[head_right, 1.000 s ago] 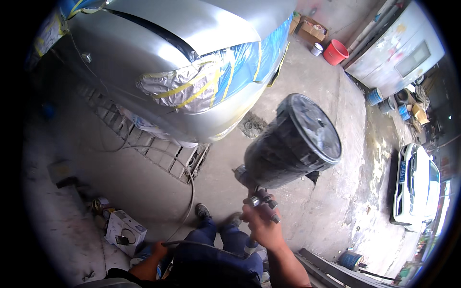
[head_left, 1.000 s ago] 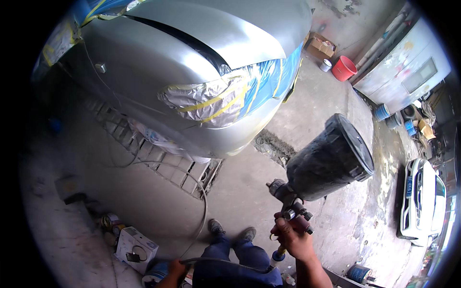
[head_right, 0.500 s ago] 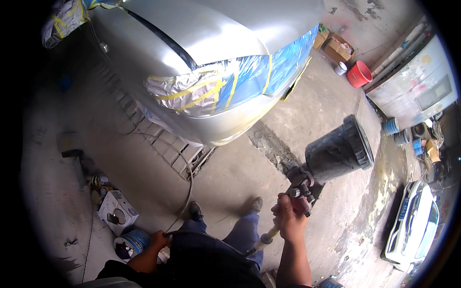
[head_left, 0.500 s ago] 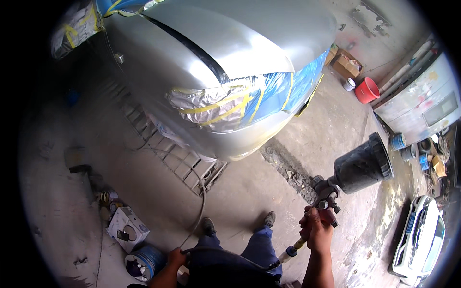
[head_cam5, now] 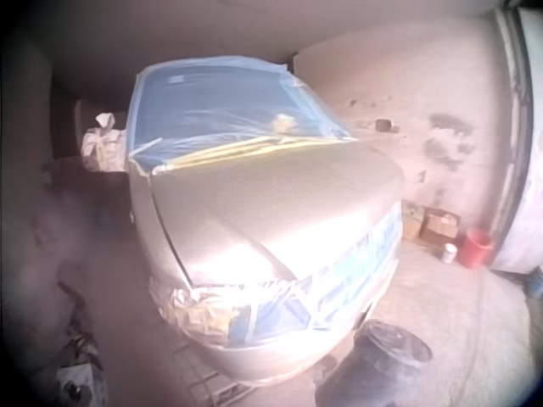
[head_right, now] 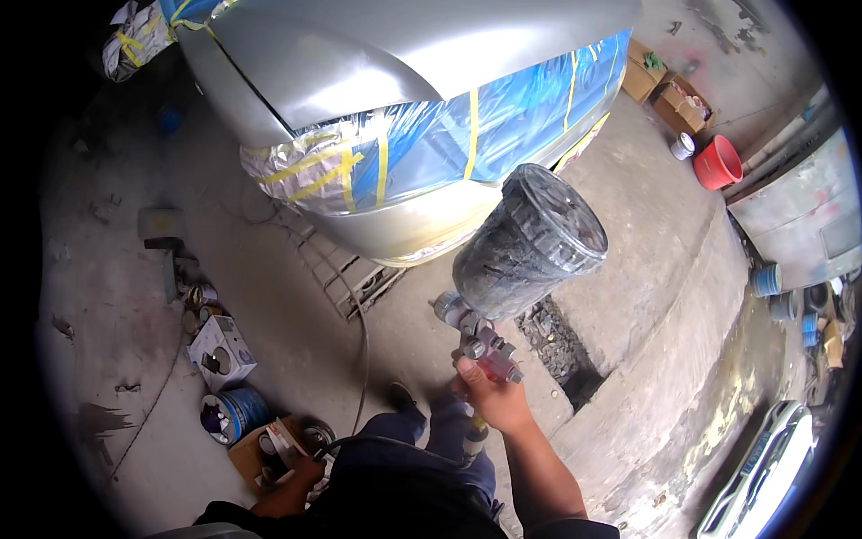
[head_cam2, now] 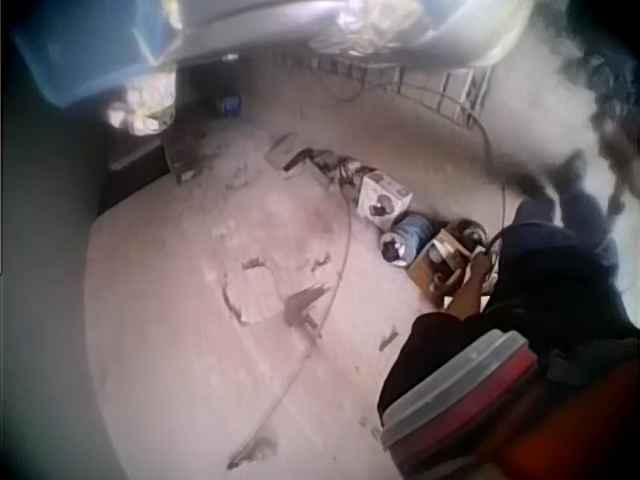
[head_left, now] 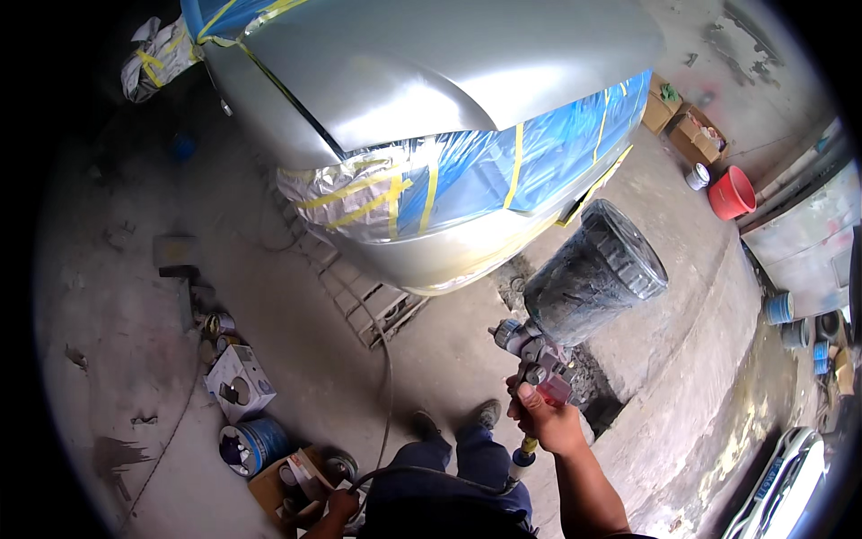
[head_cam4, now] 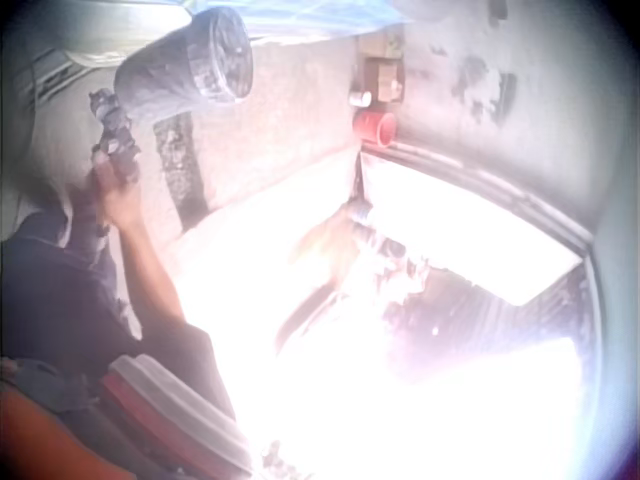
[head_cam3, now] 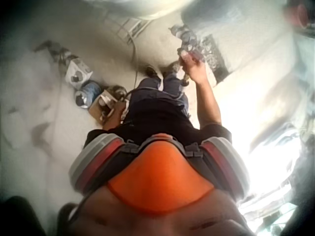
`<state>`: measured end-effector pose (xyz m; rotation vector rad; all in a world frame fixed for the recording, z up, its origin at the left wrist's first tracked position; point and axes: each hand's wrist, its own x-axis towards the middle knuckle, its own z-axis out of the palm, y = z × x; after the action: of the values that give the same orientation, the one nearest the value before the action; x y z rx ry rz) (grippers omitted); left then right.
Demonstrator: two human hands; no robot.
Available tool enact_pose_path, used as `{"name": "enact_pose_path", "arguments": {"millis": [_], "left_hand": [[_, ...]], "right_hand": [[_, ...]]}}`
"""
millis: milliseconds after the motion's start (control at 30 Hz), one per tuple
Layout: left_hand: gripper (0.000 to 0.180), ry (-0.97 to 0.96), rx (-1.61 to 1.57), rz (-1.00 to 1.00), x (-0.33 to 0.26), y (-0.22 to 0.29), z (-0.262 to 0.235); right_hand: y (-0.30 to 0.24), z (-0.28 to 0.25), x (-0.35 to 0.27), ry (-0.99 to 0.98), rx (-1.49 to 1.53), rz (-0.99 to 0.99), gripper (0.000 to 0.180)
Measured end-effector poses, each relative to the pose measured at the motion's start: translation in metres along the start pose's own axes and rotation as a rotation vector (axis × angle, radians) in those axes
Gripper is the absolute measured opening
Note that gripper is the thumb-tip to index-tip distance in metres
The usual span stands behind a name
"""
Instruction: The person uses a spray gun to apply paint to the rear bumper of a silver car. The car is partially masked with blue plastic and yellow tape to protect other areas. The person moves around the vehicle, spraying the bumper from various angles to ensure even coverage.
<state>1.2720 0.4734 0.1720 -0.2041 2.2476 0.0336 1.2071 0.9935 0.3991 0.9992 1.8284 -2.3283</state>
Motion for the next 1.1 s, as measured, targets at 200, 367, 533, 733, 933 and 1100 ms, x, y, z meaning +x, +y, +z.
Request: {"name": "enact_pose_path", "arguments": {"millis": [200,367,533,733,933,1100], "left_hand": [[0.037,-0.014,-0.13,0.106,-0.004,0.034,0.03],[0.034,-0.012,-0.147,0.05,-0.002,0.052,0.035],[0.034,-0.028,-0.094,0.042,-0.001,0.026,0.041],[0.033,0.038,-0.013,-0.032,-0.03,0.003,0.075],[0.031,0.088,-0.134,-0.132,-0.062,0.088,0.121],[0.034,0.016,-0.204,-0.118,-0.066,0.173,0.171]], "right_hand": [[-0.004,-0.053,0.002,0.371,-0.048,-0.119,0.032],[0.017,-0.06,0.007,0.547,0.017,-0.15,0.037],[0.062,-0.02,0.014,0.331,0.0,-0.125,0.026],[0.124,-0.008,0.028,-0.104,-0.166,-0.151,0.032],[0.115,-0.095,0.074,0.069,0.06,-0.137,0.022],[0.115,-0.213,0.1,0.409,0.028,-0.179,0.044]]}}
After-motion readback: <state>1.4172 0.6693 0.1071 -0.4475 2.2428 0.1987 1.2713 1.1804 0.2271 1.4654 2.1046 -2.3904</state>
